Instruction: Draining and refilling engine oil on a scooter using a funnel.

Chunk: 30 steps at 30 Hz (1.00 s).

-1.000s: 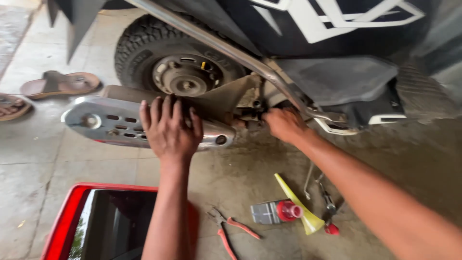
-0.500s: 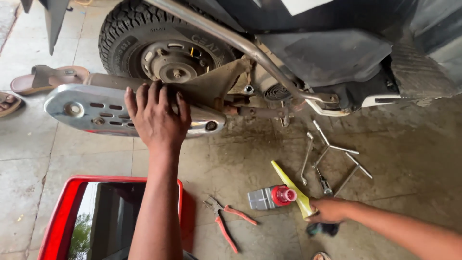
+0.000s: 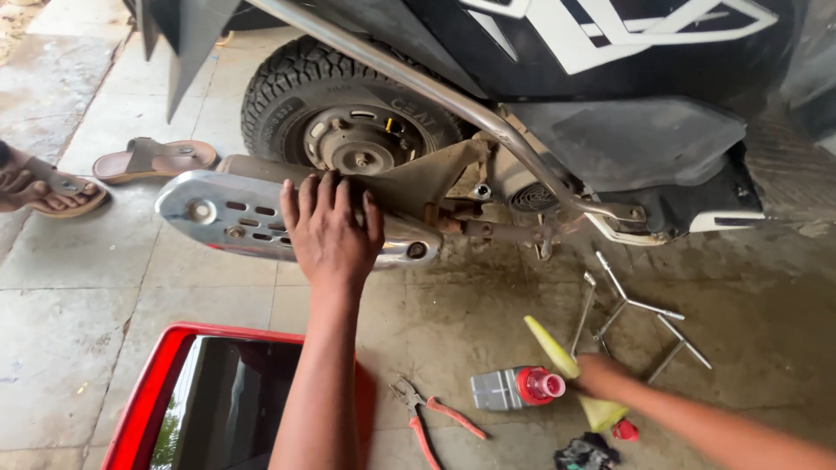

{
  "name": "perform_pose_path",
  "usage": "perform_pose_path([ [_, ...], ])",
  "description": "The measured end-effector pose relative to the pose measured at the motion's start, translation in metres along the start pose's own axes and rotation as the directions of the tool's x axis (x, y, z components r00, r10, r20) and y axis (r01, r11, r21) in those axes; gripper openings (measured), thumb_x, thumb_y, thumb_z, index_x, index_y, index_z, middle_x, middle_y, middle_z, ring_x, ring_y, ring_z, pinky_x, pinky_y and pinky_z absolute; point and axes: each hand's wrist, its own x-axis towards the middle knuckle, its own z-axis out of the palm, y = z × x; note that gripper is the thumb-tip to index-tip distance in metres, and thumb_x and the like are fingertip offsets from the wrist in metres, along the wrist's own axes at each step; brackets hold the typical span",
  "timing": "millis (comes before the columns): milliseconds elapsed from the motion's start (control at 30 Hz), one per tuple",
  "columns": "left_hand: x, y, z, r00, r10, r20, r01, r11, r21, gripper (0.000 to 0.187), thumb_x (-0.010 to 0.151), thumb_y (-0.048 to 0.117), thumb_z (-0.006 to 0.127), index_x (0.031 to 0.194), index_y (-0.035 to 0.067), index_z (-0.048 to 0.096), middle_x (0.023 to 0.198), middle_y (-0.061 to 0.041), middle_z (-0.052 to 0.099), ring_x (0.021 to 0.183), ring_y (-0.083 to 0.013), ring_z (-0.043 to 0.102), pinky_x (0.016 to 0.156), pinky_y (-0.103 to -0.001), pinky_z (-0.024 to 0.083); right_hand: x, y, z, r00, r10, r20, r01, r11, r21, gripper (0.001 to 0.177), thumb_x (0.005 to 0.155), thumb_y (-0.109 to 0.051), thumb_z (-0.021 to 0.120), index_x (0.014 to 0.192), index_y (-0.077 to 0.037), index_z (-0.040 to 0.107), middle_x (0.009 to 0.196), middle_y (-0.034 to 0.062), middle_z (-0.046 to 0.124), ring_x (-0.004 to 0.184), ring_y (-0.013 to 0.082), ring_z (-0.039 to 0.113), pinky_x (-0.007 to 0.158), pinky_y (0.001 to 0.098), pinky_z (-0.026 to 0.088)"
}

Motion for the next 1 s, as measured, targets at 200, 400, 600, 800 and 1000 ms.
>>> perform_pose_path([
  [200,0.001,0.000,-0.004,0.999,-0.033,0.026,0.034,0.999,-0.012,0.030,0.095,0.028,0.063,0.106,0.002,0.071,0.127,-0.015,0.068,0.128,-0.0344,0.055,0.122,-0.053,0.026,-0.099,0.004,-0.161,0.994,0.109,0.000,-0.098,0.885,0.456,0.043,0.075,-0.040,0.081,0.100,-0.007,0.078,0.088,0.0144,0.081,0.081,0.0266,0.076,0.074,0.0417,0.060],
  [400,0.003,-0.001,-0.008,0.999,-0.029,0.029,0.030,0.999,-0.032,0.030,0.095,0.029,0.063,0.106,0.001,0.071,0.127,-0.015,0.068,0.127,-0.0342,0.056,0.123,-0.052,0.026,-0.167,-0.145,-0.246,0.982,-0.114,0.152,-0.141,0.096,0.985,0.059,0.086,-0.038,0.069,0.131,0.000,0.065,0.106,0.0162,0.073,0.090,0.0223,0.075,0.077,0.0420,0.061],
  [600,0.003,0.000,-0.010,0.999,-0.035,0.028,0.036,0.998,-0.049,0.031,0.094,0.028,0.063,0.106,0.001,0.071,0.127,-0.015,0.069,0.126,-0.0340,0.056,0.122,-0.052,0.027,-0.086,-0.221,-0.239,0.988,-0.146,-0.053,-0.007,-0.386,0.922,0.049,0.091,-0.034,0.063,0.125,0.000,0.060,0.096,0.0176,0.073,0.086,0.0288,0.071,0.082,0.0432,0.059],
  [800,0.004,0.003,-0.011,0.998,-0.049,0.041,0.051,0.997,-0.049,0.031,0.095,0.028,0.063,0.107,0.002,0.072,0.126,-0.014,0.069,0.126,-0.0336,0.056,0.122,-0.052,0.027,-0.050,-0.232,-0.243,0.959,-0.176,-0.222,0.047,-0.676,0.736,0.026,0.095,-0.027,0.067,0.115,-0.011,0.066,0.094,0.0048,0.071,0.083,0.0231,0.070,0.079,0.0417,0.059],
  [1000,0.005,0.005,-0.014,0.996,-0.062,0.069,0.066,0.997,-0.050,0.030,0.094,0.028,0.063,0.106,0.003,0.072,0.126,-0.014,0.069,0.127,-0.0332,0.056,0.122,-0.052,0.026,-0.053,-0.241,-0.268,0.974,-0.166,-0.151,-0.025,-0.748,0.664,0.021,0.092,-0.028,0.062,0.106,-0.014,0.071,0.097,0.0028,0.073,0.086,0.0217,0.072,0.078,0.0425,0.060],
])
